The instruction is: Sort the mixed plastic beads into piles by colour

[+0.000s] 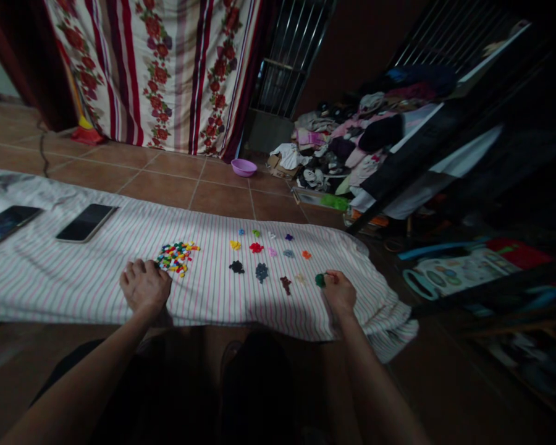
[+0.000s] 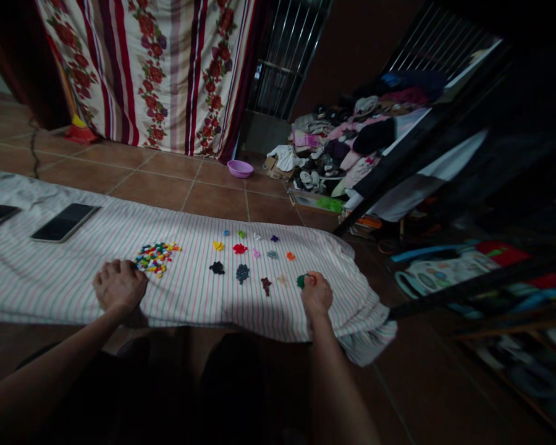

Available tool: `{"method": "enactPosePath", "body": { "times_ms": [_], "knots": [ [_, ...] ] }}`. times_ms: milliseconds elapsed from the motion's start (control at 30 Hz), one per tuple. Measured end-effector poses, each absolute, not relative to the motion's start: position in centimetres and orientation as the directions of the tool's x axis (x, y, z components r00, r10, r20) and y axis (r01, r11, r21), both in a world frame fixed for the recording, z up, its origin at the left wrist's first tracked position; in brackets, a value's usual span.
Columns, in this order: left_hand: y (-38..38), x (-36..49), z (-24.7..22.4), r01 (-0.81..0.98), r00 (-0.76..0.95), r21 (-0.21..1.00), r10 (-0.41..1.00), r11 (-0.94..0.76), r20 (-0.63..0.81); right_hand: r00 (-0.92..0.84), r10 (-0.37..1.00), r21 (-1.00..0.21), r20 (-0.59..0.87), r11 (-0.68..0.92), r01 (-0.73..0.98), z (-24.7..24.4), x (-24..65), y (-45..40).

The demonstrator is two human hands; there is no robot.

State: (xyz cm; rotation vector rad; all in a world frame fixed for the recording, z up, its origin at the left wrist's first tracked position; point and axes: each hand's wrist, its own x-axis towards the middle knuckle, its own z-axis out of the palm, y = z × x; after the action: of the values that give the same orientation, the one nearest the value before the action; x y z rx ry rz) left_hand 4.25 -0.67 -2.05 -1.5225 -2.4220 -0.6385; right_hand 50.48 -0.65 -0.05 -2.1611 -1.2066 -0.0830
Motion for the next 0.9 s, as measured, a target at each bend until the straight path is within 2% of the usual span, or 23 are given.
{"method": "enactPosePath", "body": {
  "times_ms": [200,567,767,900],
  "knots": [
    [-0.5,4.2,-2.2,0.891,-0.452,0.247,0.793,0.381,0.408,0.653,0.701,-0.527,0.287,-0.454,0.718,-1.0,51.4,-1.0],
    [-0.4,4.0,-2.3,0.897,-0.442,0.236,0.799,0.375,0.409,0.565,0.736,-0.606,0.373,-0.267,0.749,-3.8,53.0,-2.0],
    [-0.4,4.0,-2.4,0.891,-0.449,0.271,0.801,0.365,0.397,0.558,0.751,-0.645,0.353,-0.238,0.727,-3.9,53.1,-2.4],
    [-0.3,4.0,-2.4,0.889,-0.453,0.270,0.799,0.370,0.396,0.552,0.723,-0.632,0.416,-0.207,0.747,-3.7,53.0,-2.4]
  ]
}}
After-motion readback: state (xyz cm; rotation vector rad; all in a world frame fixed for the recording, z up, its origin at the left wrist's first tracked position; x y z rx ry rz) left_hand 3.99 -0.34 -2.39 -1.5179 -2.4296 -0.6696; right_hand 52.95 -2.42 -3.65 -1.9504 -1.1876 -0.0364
